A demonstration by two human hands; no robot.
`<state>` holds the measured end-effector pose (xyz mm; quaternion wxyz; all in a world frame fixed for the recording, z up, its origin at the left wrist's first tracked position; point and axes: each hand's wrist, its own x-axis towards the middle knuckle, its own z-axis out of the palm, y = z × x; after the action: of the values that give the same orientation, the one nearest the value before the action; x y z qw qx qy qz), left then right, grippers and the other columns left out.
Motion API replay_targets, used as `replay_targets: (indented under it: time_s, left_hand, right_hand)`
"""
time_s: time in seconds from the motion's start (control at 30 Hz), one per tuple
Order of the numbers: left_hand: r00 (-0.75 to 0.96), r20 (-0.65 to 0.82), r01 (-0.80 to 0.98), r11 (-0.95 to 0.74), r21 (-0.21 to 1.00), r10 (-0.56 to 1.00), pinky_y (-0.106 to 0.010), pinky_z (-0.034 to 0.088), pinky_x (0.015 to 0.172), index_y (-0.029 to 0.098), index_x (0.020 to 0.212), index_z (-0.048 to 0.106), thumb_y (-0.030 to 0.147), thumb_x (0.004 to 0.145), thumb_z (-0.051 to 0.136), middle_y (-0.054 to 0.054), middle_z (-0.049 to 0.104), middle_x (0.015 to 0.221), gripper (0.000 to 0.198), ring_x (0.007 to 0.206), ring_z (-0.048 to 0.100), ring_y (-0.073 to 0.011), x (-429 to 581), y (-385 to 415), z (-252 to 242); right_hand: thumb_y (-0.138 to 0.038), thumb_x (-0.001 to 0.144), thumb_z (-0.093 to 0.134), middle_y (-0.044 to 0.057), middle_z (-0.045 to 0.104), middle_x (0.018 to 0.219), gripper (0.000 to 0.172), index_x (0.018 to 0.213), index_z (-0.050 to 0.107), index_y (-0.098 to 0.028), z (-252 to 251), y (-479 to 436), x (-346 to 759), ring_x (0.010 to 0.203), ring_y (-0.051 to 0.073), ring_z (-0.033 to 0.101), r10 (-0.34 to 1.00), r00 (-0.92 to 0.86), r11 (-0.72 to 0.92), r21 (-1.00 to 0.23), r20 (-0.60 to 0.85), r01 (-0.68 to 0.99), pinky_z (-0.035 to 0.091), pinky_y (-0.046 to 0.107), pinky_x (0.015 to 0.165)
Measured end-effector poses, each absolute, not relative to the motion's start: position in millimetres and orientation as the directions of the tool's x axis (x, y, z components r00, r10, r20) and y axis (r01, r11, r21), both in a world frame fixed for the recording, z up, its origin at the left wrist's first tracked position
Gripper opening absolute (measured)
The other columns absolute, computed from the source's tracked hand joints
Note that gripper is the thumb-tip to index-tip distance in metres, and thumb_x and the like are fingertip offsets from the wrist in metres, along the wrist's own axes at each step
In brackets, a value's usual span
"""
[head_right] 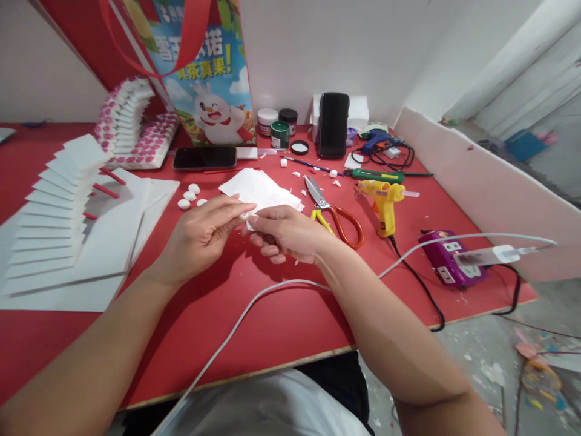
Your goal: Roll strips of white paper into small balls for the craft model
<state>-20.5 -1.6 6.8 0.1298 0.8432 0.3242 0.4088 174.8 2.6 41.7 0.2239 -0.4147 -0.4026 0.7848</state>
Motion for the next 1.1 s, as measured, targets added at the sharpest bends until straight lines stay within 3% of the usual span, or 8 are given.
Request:
replay_targets:
  time_s: [0.2, 0.3, 0.43, 0.53, 0.67, 0.93, 1.1]
  left_hand:
    - [0.454, 0.570, 0.471, -0.728, 0.499, 0.685, -0.035, 0.054, 0.094, 0.020, 0.121, 0.070, 0.014, 0.100, 0.047, -0.009, 0.073, 0.109, 0.031, 0.104, 0.069, -0.0204, -23, -2, 10]
    - [0.449, 0.573, 0.473, -0.726, 0.500, 0.686, -0.034, 0.053, 0.093, 0.020, 0.119, 0.071, 0.016, 0.100, 0.048, -0.008, 0.074, 0.107, 0.030, 0.103, 0.069, -0.0205, -23, -2, 12]
    - [0.471, 0.541, 0.465, -0.717, 0.519, 0.697, -0.033, 0.053, 0.092, 0.019, 0.123, 0.070, 0.015, 0.100, 0.048, -0.009, 0.074, 0.109, 0.032, 0.102, 0.069, -0.0199, -24, -2, 10]
    - [0.462, 0.519, 0.467, -0.695, 0.547, 0.719, -0.033, 0.054, 0.090, 0.020, 0.124, 0.070, 0.017, 0.099, 0.049, -0.009, 0.074, 0.109, 0.033, 0.102, 0.069, -0.0205, -24, -1, 8]
    - [0.429, 0.474, 0.416, -0.633, 0.652, 0.769, -0.033, 0.055, 0.089, 0.019, 0.125, 0.071, 0.022, 0.099, 0.052, -0.009, 0.074, 0.107, 0.032, 0.102, 0.069, -0.0210, -25, -1, 6]
    - [0.434, 0.359, 0.367, -0.526, 0.768, 0.826, -0.034, 0.055, 0.087, 0.021, 0.126, 0.072, 0.023, 0.099, 0.050, -0.008, 0.075, 0.106, 0.034, 0.097, 0.070, -0.0197, -24, -1, 7]
    - [0.302, 0.322, 0.279, -0.406, 0.870, 0.898, -0.034, 0.058, 0.084, 0.021, 0.115, 0.077, 0.030, 0.093, 0.063, -0.007, 0.079, 0.098, 0.027, 0.091, 0.072, -0.0210, -21, -1, 4]
  right_hand:
    - [-0.028, 0.100, 0.056, -0.006, 0.050, 0.056, 0.023, 0.080, 0.051, -0.018, 42, 3, 176, 0.036, 0.003, 0.034, 0.700, -0.533, -0.533, -0.845, -0.476, 0.054, 0.028, 0.013, 0.031]
    - [-0.030, 0.099, 0.056, -0.003, 0.058, 0.062, 0.019, 0.085, 0.054, -0.018, 42, 3, 175, 0.039, 0.006, 0.044, 0.716, -0.527, -0.499, -0.863, -0.459, 0.074, 0.032, 0.016, 0.031]
    - [-0.034, 0.091, 0.069, -0.001, 0.064, 0.068, 0.020, 0.090, 0.056, -0.018, 36, 3, 172, 0.047, 0.009, 0.056, 0.845, -0.432, -0.294, -0.949, -0.314, 0.115, 0.042, 0.019, 0.036]
    - [-0.032, 0.081, 0.079, -0.006, 0.058, 0.056, 0.027, 0.089, 0.057, -0.018, 32, 1, 169, 0.043, 0.009, 0.053, 0.935, -0.310, -0.094, -0.962, -0.173, 0.255, 0.040, 0.019, 0.040]
    - [-0.030, 0.086, 0.073, -0.005, 0.057, 0.053, 0.018, 0.082, 0.061, -0.017, 35, -2, 166, 0.043, 0.008, 0.051, 0.965, -0.254, 0.042, -0.921, -0.063, 0.388, 0.037, 0.020, 0.044]
    - [-0.023, 0.091, 0.061, -0.004, 0.059, 0.053, 0.013, 0.079, 0.062, -0.018, 30, -3, 166, 0.041, 0.009, 0.052, 0.957, -0.288, 0.082, -0.950, -0.009, 0.302, 0.041, 0.022, 0.046]
    - [-0.020, 0.091, 0.059, -0.002, 0.064, 0.064, 0.012, 0.079, 0.061, -0.018, 26, -3, 166, 0.046, 0.009, 0.058, 0.959, -0.280, 0.118, -0.947, 0.032, 0.298, 0.044, 0.022, 0.049]
